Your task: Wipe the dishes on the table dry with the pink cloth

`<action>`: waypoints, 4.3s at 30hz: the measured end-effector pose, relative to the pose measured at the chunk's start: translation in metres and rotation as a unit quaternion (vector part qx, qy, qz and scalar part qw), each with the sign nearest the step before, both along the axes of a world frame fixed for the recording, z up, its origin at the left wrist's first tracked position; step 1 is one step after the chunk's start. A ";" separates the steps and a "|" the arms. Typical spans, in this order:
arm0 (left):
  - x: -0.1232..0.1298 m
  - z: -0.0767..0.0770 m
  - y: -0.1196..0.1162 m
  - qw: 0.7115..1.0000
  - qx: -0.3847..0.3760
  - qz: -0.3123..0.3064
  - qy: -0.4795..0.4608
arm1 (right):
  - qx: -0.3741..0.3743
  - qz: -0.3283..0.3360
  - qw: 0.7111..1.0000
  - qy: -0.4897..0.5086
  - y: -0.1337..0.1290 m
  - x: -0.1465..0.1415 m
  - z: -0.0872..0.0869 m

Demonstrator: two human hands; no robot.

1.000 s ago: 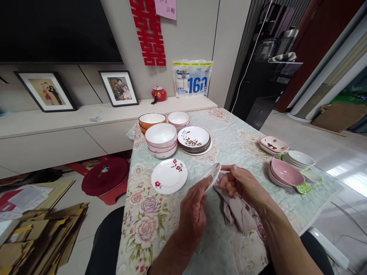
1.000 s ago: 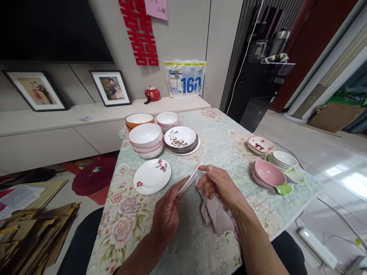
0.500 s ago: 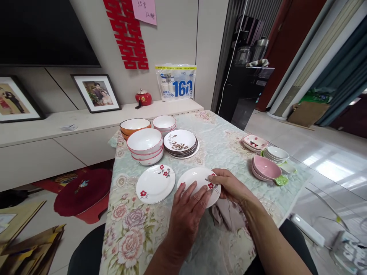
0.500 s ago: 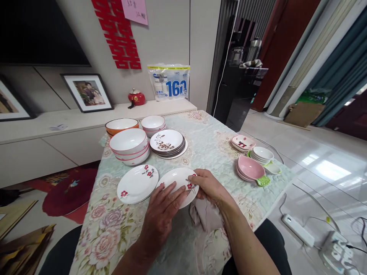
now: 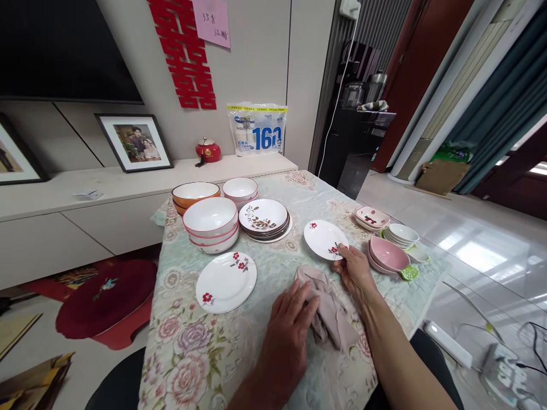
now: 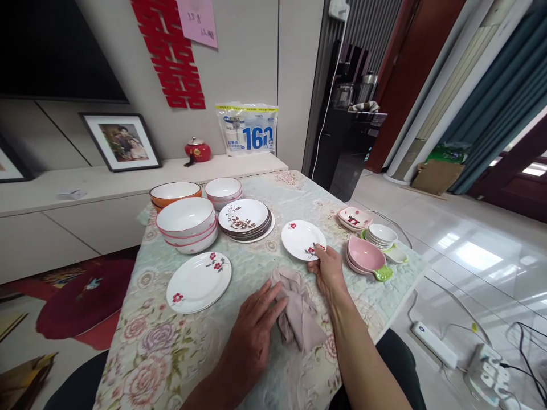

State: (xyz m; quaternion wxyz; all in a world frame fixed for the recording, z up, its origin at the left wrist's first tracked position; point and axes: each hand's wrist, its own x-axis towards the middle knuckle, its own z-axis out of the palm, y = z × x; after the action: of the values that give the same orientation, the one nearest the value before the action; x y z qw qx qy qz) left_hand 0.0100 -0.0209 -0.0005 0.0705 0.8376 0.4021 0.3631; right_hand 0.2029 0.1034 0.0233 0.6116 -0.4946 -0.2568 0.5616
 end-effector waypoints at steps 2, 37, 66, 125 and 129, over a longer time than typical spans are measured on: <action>0.002 -0.005 0.000 1.000 -0.029 -0.009 -0.009 | -0.003 -0.036 0.999 0.003 0.002 0.003 -0.003; 0.003 -0.018 0.000 0.998 -0.055 0.013 0.015 | 0.012 -0.249 0.966 0.075 0.024 -0.015 -0.020; -0.085 0.037 0.017 0.885 -0.121 0.450 -0.006 | 0.081 0.079 0.892 -0.437 -0.012 -0.036 -0.037; -0.090 -0.004 0.017 0.863 -0.008 0.458 -0.215 | 0.031 0.366 0.917 -0.155 -0.011 -0.133 -0.008; -0.080 -0.003 0.021 0.853 -0.035 0.437 -0.282 | 0.037 0.366 0.921 -0.131 -0.008 -0.119 -0.003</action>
State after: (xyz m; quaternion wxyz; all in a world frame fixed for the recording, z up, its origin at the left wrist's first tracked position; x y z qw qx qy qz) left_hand -0.0702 0.0002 -0.0032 0.0440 0.4343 0.7022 0.5624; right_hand 0.0844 0.0959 0.0199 0.3424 -0.4126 -0.5180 0.6665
